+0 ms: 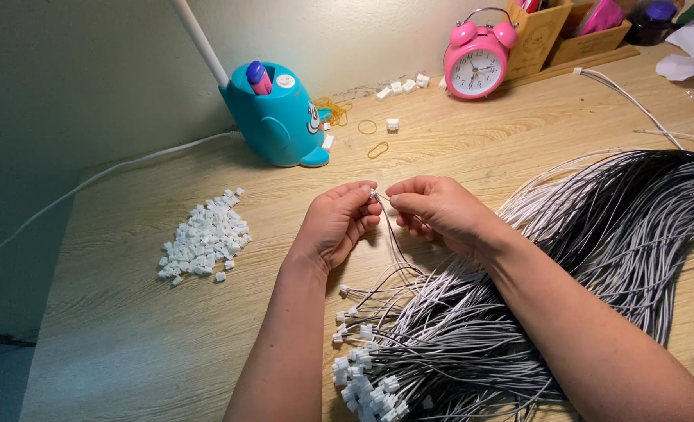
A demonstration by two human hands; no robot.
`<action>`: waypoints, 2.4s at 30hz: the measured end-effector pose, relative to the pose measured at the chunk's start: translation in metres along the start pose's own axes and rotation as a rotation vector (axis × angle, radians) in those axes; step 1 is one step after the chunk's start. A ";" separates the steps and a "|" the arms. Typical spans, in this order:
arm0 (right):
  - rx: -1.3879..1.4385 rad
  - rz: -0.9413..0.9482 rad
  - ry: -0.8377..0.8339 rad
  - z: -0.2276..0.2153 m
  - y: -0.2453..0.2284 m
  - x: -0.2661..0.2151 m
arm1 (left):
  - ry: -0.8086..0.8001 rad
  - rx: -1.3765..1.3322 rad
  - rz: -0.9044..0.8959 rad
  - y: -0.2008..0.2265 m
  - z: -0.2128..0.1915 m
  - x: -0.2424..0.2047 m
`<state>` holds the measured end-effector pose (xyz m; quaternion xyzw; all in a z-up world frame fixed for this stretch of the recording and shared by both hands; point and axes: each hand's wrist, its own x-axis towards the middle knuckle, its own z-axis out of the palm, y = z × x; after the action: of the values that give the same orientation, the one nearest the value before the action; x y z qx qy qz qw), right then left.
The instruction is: A person untangles and separates individual white plastic connectors from a large bundle of wires on a wooden desk.
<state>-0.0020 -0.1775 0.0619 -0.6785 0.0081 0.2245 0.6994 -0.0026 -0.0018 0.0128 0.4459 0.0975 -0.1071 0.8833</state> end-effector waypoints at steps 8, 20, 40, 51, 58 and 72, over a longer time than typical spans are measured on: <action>-0.007 0.003 -0.003 -0.001 0.006 0.005 | -0.048 -0.150 -0.094 0.008 -0.011 0.000; 0.033 0.034 -0.050 0.000 0.000 0.002 | -0.044 -0.136 -0.103 0.008 -0.010 0.000; -0.022 -0.001 -0.015 0.002 0.007 0.007 | -0.081 -0.128 -0.077 0.004 -0.011 0.000; -0.017 -0.008 -0.006 0.004 -0.005 -0.006 | -0.041 -0.066 -0.106 0.011 -0.002 -0.004; -0.110 0.110 -0.061 0.002 -0.031 -0.022 | 0.085 0.034 -0.117 0.019 0.018 -0.014; -0.329 0.054 0.004 0.007 -0.026 -0.023 | 0.029 0.175 -0.029 0.016 0.036 -0.026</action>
<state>-0.0160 -0.1776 0.0942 -0.7838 -0.0093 0.2401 0.5727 -0.0206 -0.0187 0.0531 0.5214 0.1072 -0.1216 0.8378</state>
